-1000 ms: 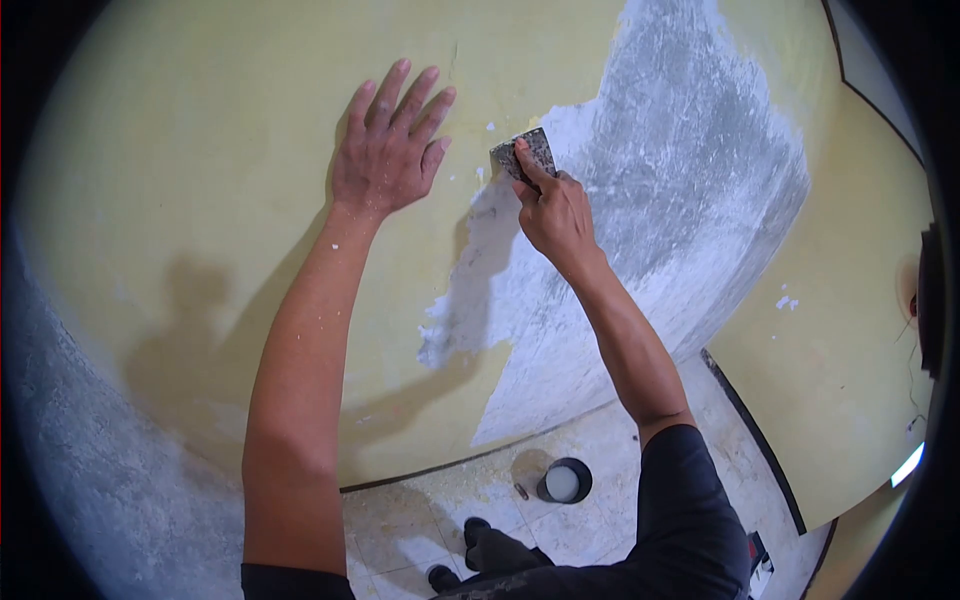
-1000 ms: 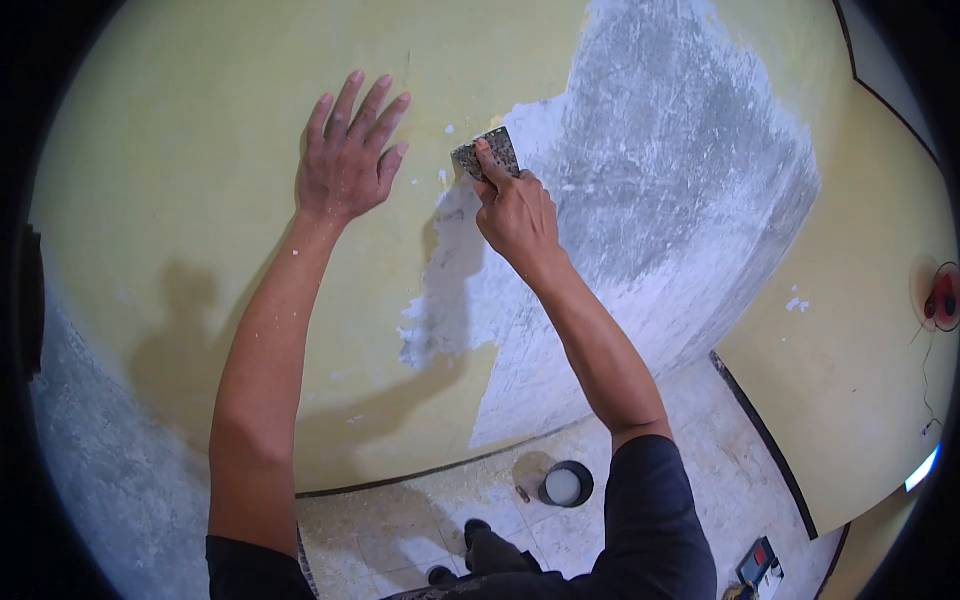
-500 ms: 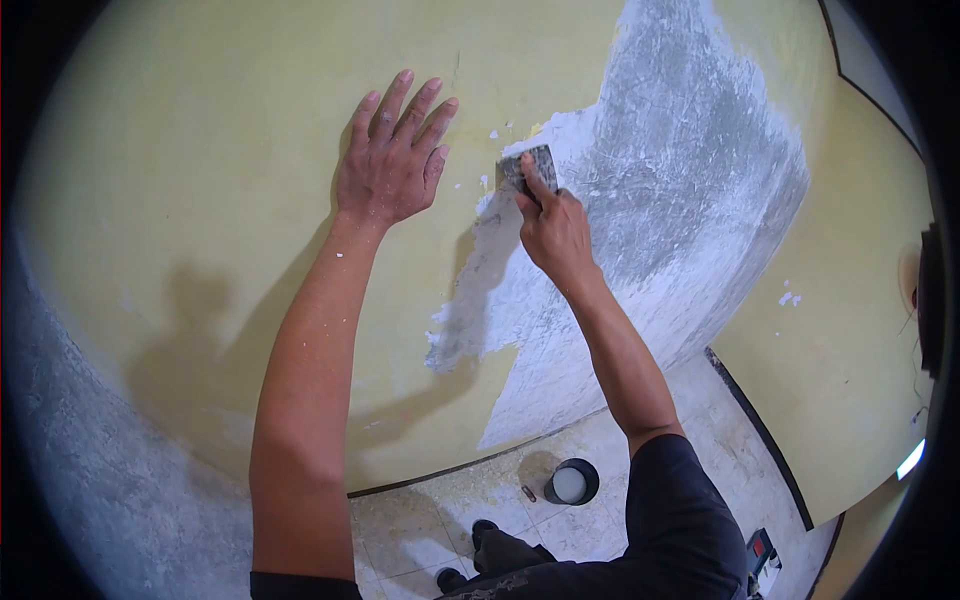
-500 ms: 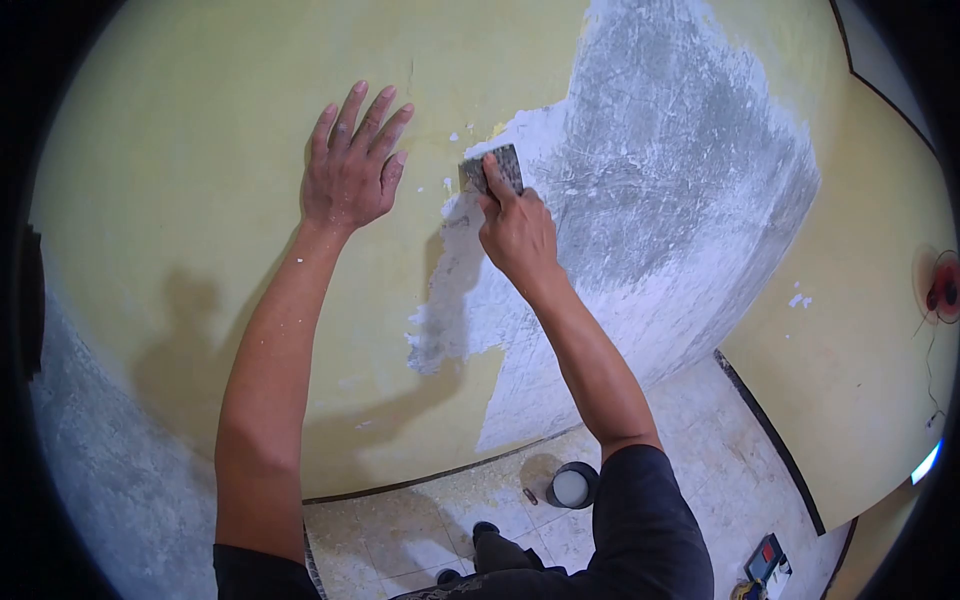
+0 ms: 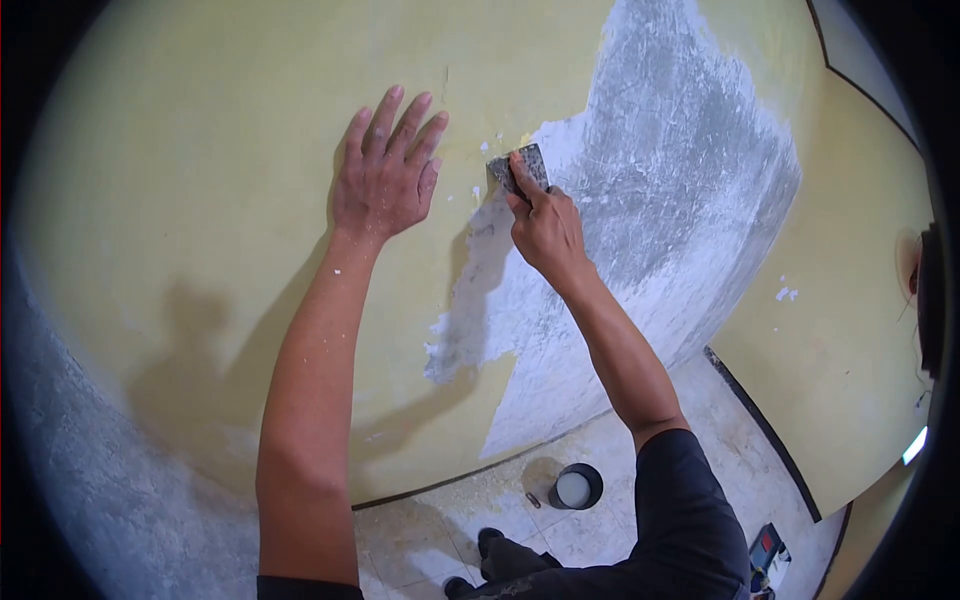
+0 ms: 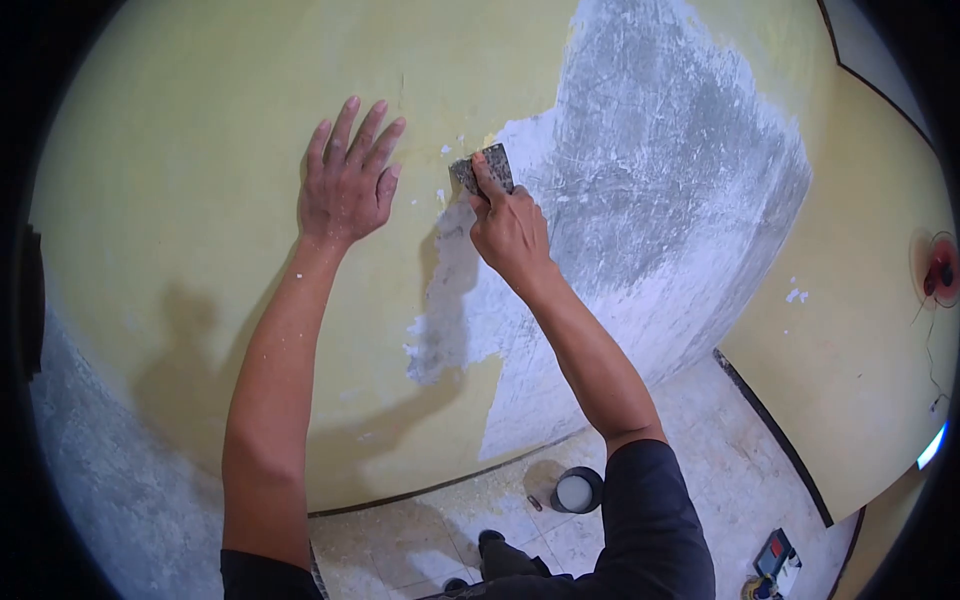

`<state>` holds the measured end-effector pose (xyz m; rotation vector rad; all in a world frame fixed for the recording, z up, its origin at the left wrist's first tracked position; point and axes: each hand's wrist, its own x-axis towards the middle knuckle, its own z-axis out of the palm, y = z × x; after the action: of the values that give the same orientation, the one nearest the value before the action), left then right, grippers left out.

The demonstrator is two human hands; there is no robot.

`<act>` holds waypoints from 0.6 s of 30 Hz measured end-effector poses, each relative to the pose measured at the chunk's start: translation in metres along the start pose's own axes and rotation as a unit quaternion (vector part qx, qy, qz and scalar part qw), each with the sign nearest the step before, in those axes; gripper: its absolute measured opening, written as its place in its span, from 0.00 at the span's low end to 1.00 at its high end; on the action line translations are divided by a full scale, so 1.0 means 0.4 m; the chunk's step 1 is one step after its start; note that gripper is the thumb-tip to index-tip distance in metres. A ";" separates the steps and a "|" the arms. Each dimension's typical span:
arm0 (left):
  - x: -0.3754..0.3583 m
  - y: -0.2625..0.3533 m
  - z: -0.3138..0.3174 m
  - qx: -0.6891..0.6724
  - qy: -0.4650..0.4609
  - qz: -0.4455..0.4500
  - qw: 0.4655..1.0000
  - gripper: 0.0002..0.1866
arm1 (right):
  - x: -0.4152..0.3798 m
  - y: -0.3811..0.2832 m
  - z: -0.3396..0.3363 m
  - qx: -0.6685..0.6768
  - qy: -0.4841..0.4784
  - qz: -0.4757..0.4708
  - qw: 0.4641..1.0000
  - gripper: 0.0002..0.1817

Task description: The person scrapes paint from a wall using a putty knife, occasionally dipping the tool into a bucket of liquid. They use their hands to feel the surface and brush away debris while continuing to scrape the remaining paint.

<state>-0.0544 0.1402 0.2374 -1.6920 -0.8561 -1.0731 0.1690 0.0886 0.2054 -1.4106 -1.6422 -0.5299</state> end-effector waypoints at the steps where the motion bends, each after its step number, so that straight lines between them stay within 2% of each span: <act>1: 0.005 -0.002 0.001 0.007 -0.001 -0.001 1.000 0.29 | 0.003 -0.005 -0.003 0.007 -0.001 0.009 1.000 0.31; 6: 0.010 -0.006 -0.001 0.018 0.002 0.001 1.000 0.29 | 0.016 -0.019 0.004 0.022 0.002 0.003 1.000 0.31; 8: 0.009 -0.001 0.001 0.019 0.001 -0.001 1.000 0.29 | 0.071 -0.040 -0.004 0.036 0.047 0.003 0.998 0.31; 12: 0.011 -0.006 -0.006 0.019 -0.014 0.003 1.000 0.29 | 0.046 -0.020 0.011 0.043 0.070 -0.031 0.996 0.31; 14: 0.008 -0.002 -0.003 0.019 -0.007 0.000 1.000 0.29 | -0.010 -0.006 0.017 0.027 0.013 0.010 0.999 0.30; 18: 0.007 0.001 -0.003 0.012 -0.006 0.001 1.000 0.30 | 0.079 -0.050 -0.008 0.045 0.067 -0.022 0.997 0.28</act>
<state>-0.0534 0.1390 0.2402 -1.6808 -0.8725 -1.0487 0.1524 0.0987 0.2375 -1.2488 -1.5743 -0.5571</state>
